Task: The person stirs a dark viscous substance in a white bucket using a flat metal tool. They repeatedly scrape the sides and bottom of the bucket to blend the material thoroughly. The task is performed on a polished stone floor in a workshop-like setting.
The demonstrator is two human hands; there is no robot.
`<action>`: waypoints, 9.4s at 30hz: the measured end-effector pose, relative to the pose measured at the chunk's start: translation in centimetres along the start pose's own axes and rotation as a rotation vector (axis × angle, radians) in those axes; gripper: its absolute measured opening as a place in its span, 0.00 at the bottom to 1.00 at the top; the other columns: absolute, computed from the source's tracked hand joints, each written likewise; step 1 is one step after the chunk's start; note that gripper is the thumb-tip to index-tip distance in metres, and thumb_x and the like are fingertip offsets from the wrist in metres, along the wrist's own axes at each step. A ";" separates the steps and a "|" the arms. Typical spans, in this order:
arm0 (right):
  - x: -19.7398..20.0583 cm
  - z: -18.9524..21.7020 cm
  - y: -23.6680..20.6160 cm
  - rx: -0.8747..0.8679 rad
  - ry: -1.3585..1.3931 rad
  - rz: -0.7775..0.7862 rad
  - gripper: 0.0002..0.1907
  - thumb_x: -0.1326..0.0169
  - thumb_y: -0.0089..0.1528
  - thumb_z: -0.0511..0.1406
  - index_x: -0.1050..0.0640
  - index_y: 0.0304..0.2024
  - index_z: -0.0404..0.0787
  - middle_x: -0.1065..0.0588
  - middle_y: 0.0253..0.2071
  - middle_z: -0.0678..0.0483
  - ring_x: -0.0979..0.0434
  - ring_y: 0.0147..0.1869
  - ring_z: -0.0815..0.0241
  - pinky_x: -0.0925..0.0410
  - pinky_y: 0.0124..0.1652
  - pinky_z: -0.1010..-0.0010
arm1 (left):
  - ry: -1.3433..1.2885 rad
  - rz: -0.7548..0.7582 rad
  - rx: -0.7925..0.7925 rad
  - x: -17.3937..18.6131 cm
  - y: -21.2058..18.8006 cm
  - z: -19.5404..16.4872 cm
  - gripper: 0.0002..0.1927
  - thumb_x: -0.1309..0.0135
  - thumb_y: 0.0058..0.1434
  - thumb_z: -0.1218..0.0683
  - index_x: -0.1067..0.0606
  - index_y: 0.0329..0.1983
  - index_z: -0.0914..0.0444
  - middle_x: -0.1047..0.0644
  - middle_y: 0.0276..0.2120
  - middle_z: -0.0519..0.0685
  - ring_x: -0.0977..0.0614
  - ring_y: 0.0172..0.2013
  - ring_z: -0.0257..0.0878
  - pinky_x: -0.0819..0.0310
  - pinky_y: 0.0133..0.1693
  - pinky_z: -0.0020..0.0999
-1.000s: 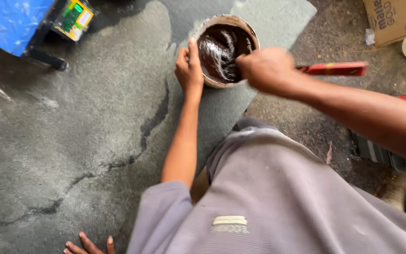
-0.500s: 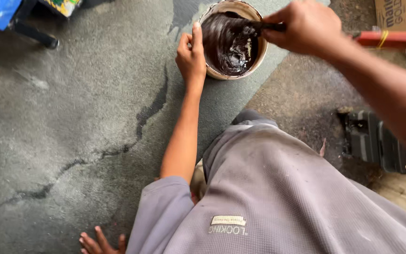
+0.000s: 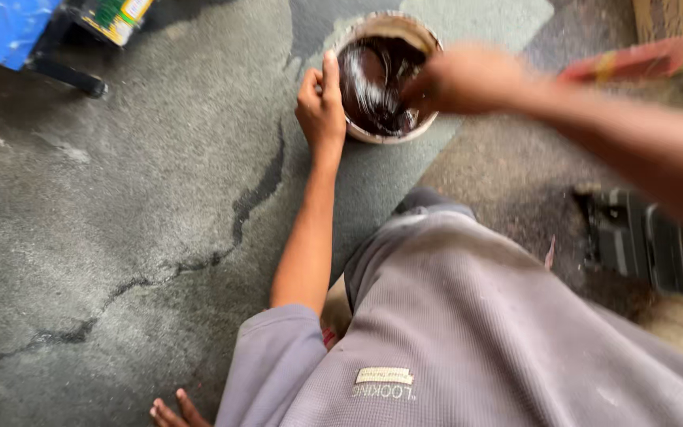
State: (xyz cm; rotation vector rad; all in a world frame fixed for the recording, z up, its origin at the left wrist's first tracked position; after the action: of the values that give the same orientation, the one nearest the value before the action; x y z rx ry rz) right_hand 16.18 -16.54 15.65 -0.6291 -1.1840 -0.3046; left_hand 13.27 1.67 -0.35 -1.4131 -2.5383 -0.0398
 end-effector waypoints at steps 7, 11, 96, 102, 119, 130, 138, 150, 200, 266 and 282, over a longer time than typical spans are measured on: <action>-1.7 -0.5 -1.1 -0.406 -0.134 0.079 0.14 0.54 0.74 0.48 0.20 0.57 0.66 0.17 0.34 0.53 0.19 0.28 0.53 0.27 0.25 0.57 | -0.030 -0.046 -0.007 -0.1 -0.3 -0.2 0.30 0.54 0.66 0.32 0.34 0.18 0.56 0.32 0.15 0.40 0.30 0.19 0.31 0.40 0.23 0.33; -0.9 -1.9 -2.4 -0.401 0.036 -0.025 0.15 0.49 0.73 0.50 0.21 0.61 0.63 0.18 0.37 0.53 0.18 0.31 0.54 0.26 0.30 0.56 | -0.048 -0.022 0.037 0.2 -0.3 -0.3 0.29 0.53 0.66 0.32 0.33 0.20 0.56 0.32 0.15 0.39 0.30 0.19 0.31 0.40 0.23 0.32; -1.7 -0.6 -2.1 -0.464 -0.078 0.206 0.15 0.51 0.69 0.36 0.20 0.57 0.47 0.19 0.34 0.46 0.19 0.31 0.50 0.26 0.29 0.56 | -0.127 -0.056 -0.046 -0.3 -1.2 -1.4 0.28 0.50 0.68 0.35 0.34 0.21 0.58 0.33 0.18 0.37 0.33 0.22 0.27 0.40 0.25 0.30; -1.6 -3.1 -2.4 -0.349 0.192 -0.106 0.16 0.48 0.67 0.37 0.19 0.57 0.50 0.19 0.38 0.48 0.19 0.33 0.51 0.27 0.29 0.57 | -0.120 -0.068 0.009 -0.3 -0.9 -0.5 0.29 0.51 0.67 0.34 0.35 0.19 0.57 0.36 0.15 0.37 0.36 0.18 0.29 0.48 0.22 0.31; -0.2 -2.3 -2.7 -0.478 -0.016 0.108 0.14 0.44 0.65 0.47 0.17 0.52 0.60 0.19 0.31 0.53 0.19 0.27 0.54 0.29 0.25 0.59 | -0.061 -0.061 0.046 -0.6 -0.9 -1.1 0.29 0.51 0.66 0.34 0.35 0.19 0.58 0.34 0.15 0.40 0.33 0.19 0.30 0.44 0.23 0.31; 1.5 -1.5 -2.2 -0.460 0.077 0.035 0.16 0.44 0.62 0.48 0.18 0.53 0.65 0.19 0.38 0.56 0.19 0.30 0.54 0.28 0.26 0.55 | -0.082 -0.075 0.028 -0.7 -0.9 -1.0 0.29 0.52 0.66 0.33 0.33 0.21 0.59 0.34 0.16 0.40 0.34 0.20 0.31 0.44 0.23 0.32; -0.2 -2.3 -1.4 -0.241 0.121 0.009 0.17 0.42 0.59 0.45 0.16 0.50 0.57 0.18 0.35 0.56 0.21 0.26 0.56 0.28 0.22 0.58 | -0.091 -0.092 -0.004 -0.8 -0.8 -0.6 0.30 0.51 0.65 0.31 0.33 0.19 0.58 0.34 0.15 0.40 0.34 0.19 0.29 0.45 0.22 0.32; 1.8 -1.8 -2.5 -0.212 0.096 -0.032 0.14 0.42 0.63 0.45 0.15 0.49 0.53 0.19 0.33 0.55 0.23 0.22 0.62 0.32 0.19 0.68 | -0.125 -0.074 0.020 -1.1 -1.0 -0.4 0.28 0.52 0.66 0.32 0.34 0.20 0.56 0.36 0.13 0.37 0.37 0.15 0.28 0.48 0.20 0.31; 2.7 -0.5 -3.2 -0.438 0.137 0.064 0.17 0.48 0.69 0.50 0.20 0.58 0.60 0.19 0.35 0.52 0.21 0.27 0.60 0.29 0.27 0.63 | -0.081 -0.108 -0.043 -1.1 -0.9 -0.5 0.32 0.53 0.65 0.30 0.35 0.19 0.58 0.34 0.15 0.40 0.32 0.19 0.30 0.41 0.24 0.33; 1.5 -0.1 -2.4 -0.547 -0.161 0.352 0.16 0.55 0.73 0.46 0.20 0.58 0.59 0.19 0.29 0.55 0.33 0.18 0.68 0.39 0.17 0.73 | -0.085 -0.111 0.063 -0.9 -0.9 -2.9 0.29 0.48 0.63 0.34 0.33 0.18 0.59 0.32 0.14 0.41 0.31 0.18 0.32 0.41 0.23 0.34; 1.0 -5.0 0.0 -0.265 0.000 0.111 0.16 0.43 0.60 0.48 0.14 0.48 0.59 0.21 0.27 0.54 0.31 0.20 0.65 0.33 0.21 0.61 | -0.124 -0.092 0.100 -1.0 -0.7 -2.7 0.30 0.47 0.62 0.33 0.33 0.18 0.60 0.32 0.14 0.42 0.31 0.18 0.33 0.41 0.22 0.35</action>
State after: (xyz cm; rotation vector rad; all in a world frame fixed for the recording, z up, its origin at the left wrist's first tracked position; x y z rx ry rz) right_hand 20.35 -19.39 15.40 -0.9227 -1.1129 -0.3701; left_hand 13.75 0.08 2.11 -1.2990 -2.6622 0.1620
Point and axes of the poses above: each hand's wrist, its own y-axis towards the middle knuckle, its own x-axis out of the back of the hand, z = x × y, the point moved 3 cm from there along y, towards the middle knuckle
